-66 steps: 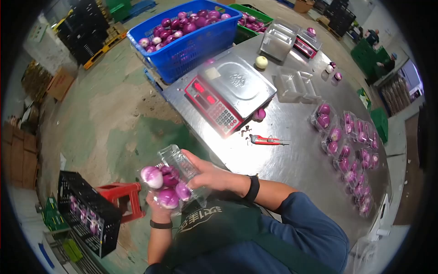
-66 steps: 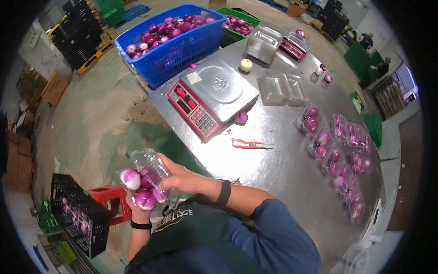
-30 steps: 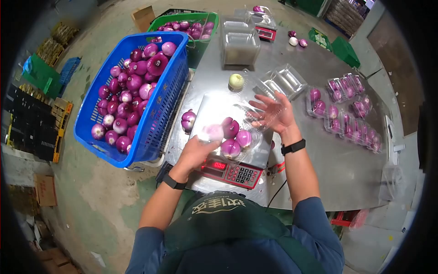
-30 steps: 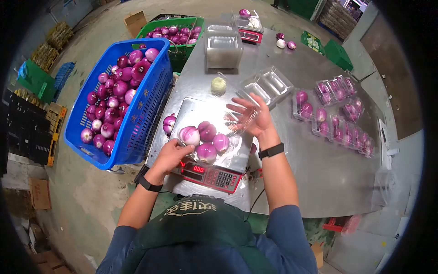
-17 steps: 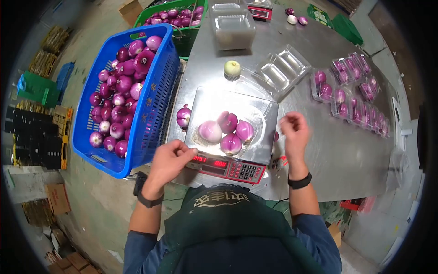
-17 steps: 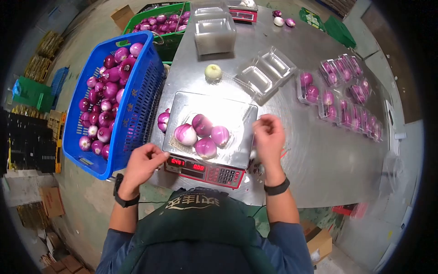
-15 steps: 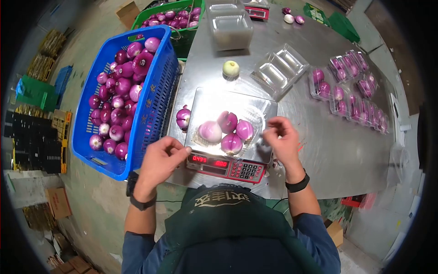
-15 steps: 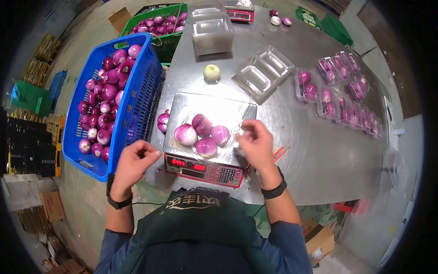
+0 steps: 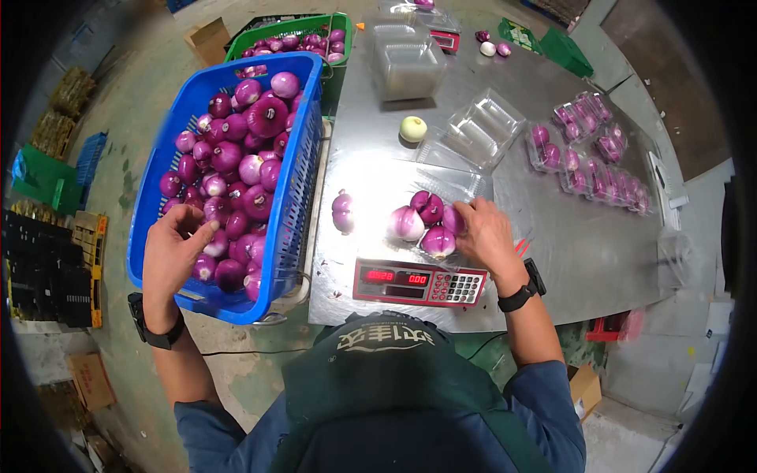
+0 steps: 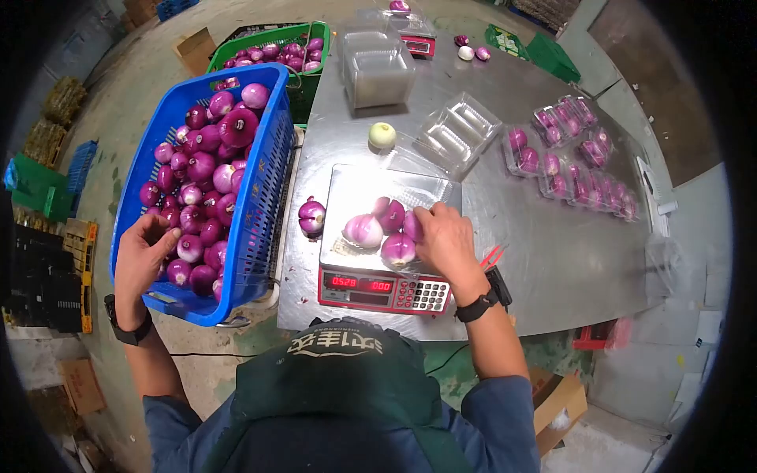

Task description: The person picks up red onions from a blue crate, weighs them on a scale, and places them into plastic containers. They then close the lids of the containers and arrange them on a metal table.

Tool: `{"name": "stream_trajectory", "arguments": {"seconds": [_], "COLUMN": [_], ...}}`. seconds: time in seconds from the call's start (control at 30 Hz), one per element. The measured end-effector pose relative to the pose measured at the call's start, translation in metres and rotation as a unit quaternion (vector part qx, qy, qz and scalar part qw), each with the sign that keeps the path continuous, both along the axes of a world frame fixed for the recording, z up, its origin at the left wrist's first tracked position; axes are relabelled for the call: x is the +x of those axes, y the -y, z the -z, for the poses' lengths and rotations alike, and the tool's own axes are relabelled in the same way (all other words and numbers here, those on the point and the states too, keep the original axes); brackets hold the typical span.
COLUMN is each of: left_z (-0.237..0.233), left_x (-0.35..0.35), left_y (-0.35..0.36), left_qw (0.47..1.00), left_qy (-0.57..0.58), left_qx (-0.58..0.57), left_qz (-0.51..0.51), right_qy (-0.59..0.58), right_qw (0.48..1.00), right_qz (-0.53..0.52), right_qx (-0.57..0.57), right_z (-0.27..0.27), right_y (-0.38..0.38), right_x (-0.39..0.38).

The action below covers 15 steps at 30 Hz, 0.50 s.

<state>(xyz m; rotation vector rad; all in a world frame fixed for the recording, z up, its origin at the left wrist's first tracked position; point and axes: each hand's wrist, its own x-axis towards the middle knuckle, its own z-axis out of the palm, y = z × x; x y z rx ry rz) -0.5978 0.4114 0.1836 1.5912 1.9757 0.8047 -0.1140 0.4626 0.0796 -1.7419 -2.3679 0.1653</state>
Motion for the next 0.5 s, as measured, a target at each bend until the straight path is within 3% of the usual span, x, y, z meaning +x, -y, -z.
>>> {"name": "stream_trajectory", "arguments": {"seconds": [0.2, 0.33, 0.47, 0.5], "left_z": [0.027, 0.044, 0.055, 0.058], "left_x": [-0.048, -0.056, -0.055, -0.056], "left_y": [-0.005, -0.017, -0.032, -0.036], "left_qw": [0.998, 0.995, 0.986, 0.985], "left_qy": [-0.017, 0.046, 0.125, 0.127], "left_qx": [-0.055, -0.067, -0.085, -0.084], "left_qz": [0.024, 0.054, 0.073, 0.078], "right_qy": [-0.001, -0.048, -0.227, -0.319], "right_qw": [0.999, 0.995, 0.957, 0.927], "right_qz": [0.006, -0.026, 0.041, 0.069], "right_qx": [-0.045, -0.086, -0.174, -0.182], "right_z": [0.013, 0.003, -0.010, -0.012], "right_y": [-0.015, -0.024, -0.024, -0.020], "right_x": [-0.002, 0.009, 0.028, 0.034]}}
